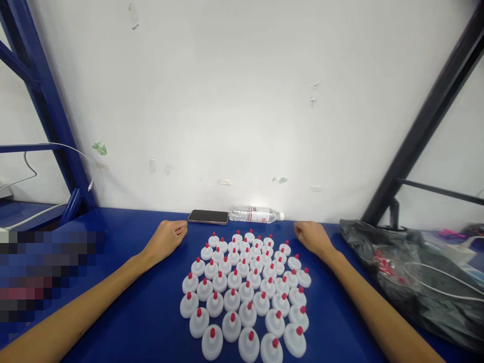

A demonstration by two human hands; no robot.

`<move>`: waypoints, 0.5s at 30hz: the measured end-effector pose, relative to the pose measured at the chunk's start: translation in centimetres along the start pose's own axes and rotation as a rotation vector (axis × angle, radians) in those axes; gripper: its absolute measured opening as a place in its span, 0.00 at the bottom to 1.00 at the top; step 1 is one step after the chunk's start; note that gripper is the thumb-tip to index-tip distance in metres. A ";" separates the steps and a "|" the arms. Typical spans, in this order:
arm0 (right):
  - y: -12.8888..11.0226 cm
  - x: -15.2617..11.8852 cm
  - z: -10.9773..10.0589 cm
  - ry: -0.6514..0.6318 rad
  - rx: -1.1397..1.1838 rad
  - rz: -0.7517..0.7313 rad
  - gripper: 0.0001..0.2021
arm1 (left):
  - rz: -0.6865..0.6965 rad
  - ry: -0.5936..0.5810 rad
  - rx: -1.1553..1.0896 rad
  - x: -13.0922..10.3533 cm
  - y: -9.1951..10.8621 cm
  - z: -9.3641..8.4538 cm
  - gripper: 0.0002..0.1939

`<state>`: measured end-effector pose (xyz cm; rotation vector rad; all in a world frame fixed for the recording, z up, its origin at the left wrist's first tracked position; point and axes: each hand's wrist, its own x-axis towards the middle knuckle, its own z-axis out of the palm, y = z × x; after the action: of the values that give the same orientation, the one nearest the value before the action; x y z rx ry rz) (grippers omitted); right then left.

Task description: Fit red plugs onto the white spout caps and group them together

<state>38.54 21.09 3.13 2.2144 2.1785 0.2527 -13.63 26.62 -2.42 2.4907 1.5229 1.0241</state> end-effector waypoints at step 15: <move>-0.7 0.1 0.5 -0.010 0.087 -0.042 0.19 | 0.119 -0.207 -0.266 -1.0 8.0 -0.3 0.26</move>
<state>37.96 21.30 2.55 2.2044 2.2701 0.1481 -7.88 21.60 0.25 2.4329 1.1143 0.8840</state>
